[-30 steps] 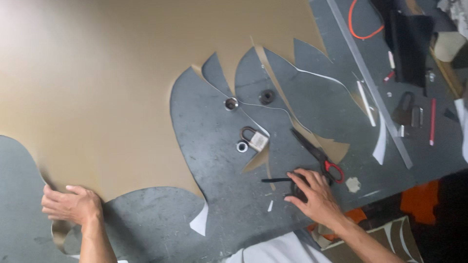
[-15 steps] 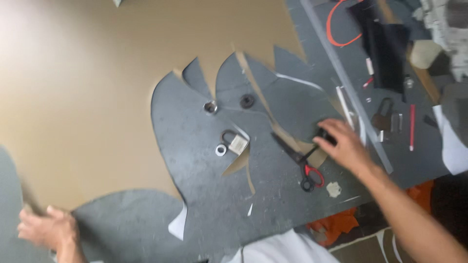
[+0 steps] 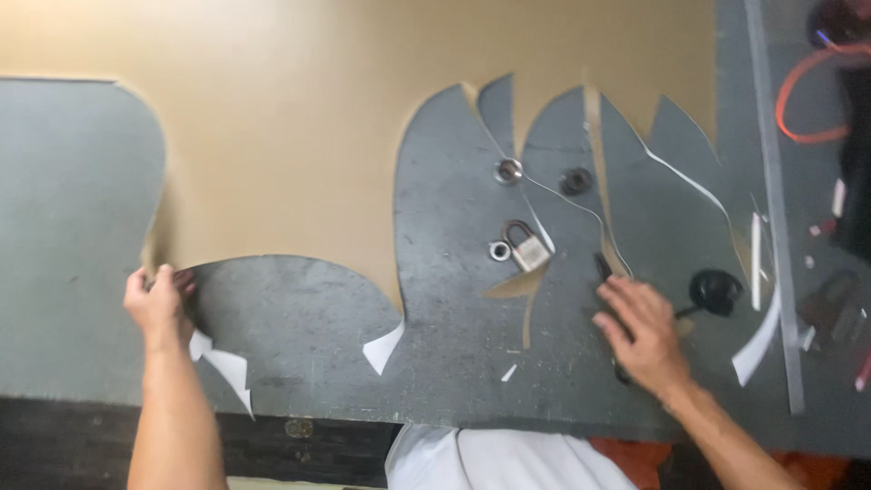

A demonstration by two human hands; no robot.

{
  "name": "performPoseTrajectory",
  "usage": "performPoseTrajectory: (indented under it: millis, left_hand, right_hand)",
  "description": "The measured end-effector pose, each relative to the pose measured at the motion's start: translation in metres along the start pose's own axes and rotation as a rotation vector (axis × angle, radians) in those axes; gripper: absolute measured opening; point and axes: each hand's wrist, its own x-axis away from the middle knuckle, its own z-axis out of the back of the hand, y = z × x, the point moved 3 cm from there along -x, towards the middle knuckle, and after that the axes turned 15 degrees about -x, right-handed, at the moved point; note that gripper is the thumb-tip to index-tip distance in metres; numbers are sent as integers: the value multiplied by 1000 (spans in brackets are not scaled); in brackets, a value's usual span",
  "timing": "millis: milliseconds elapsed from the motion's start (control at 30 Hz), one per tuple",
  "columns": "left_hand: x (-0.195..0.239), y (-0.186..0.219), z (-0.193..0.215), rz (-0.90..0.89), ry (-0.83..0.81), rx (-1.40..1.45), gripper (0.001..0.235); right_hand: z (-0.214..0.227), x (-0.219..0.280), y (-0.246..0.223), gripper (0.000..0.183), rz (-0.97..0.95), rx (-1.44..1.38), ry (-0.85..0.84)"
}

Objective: The person places a newspaper template on a large sheet of cardboard, secures it with weights, and uses a ruler and pencil to mark a cutting line. They then use scissors to cut the cardboard along the marked line, producing a shaped piece.

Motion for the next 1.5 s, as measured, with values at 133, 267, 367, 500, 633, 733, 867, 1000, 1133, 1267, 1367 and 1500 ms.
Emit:
performPoseTrajectory:
  millis: [133, 267, 367, 500, 633, 733, 867, 1000, 1133, 1267, 1367, 1500]
  left_hand:
    - [-18, -1, -20, 147, 149, 2, 41]
    - [-10, -1, -22, 61, 343, -313, 44]
    - [-7, 26, -41, -58, 522, -759, 52]
    - [9, 46, -54, -69, 524, -932, 48]
    - [27, 48, -63, -229, 490, -1118, 41]
    - [27, 45, -62, -392, 540, -1172, 38]
    - [45, 31, -53, -449, 550, -1258, 43]
    - [54, 35, -36, -513, 544, -1290, 47]
    - [90, 12, -17, -497, 535, -1306, 52]
    - [116, -2, -4, -486, 525, -1275, 51]
    - [146, -13, 17, -469, 507, -1275, 52]
    - [174, -31, 40, -432, 485, -1281, 51]
  right_hand:
    - [21, -106, 38, 36, -3, -86, 153]
    - [9, -206, 96, 39, -16, -19, 97]
    - [5, -290, 125, 51, -34, 60, 53]
    - [-4, -375, 125, 66, -180, 156, -23]
    - [-21, -387, 133, 68, -250, 144, -95]
    - [-34, -395, 144, 64, -181, 222, -62]
    - [-33, -373, 158, 65, -204, 235, -92]
    - [-29, -363, 148, 66, -201, 251, -109]
    - [-24, -324, 146, 65, -199, 239, -117]
    - [-21, -295, 140, 65, -189, 240, -133]
    - [-18, -262, 127, 65, -176, 227, -141]
    - [-19, -230, 119, 65, -184, 215, -151]
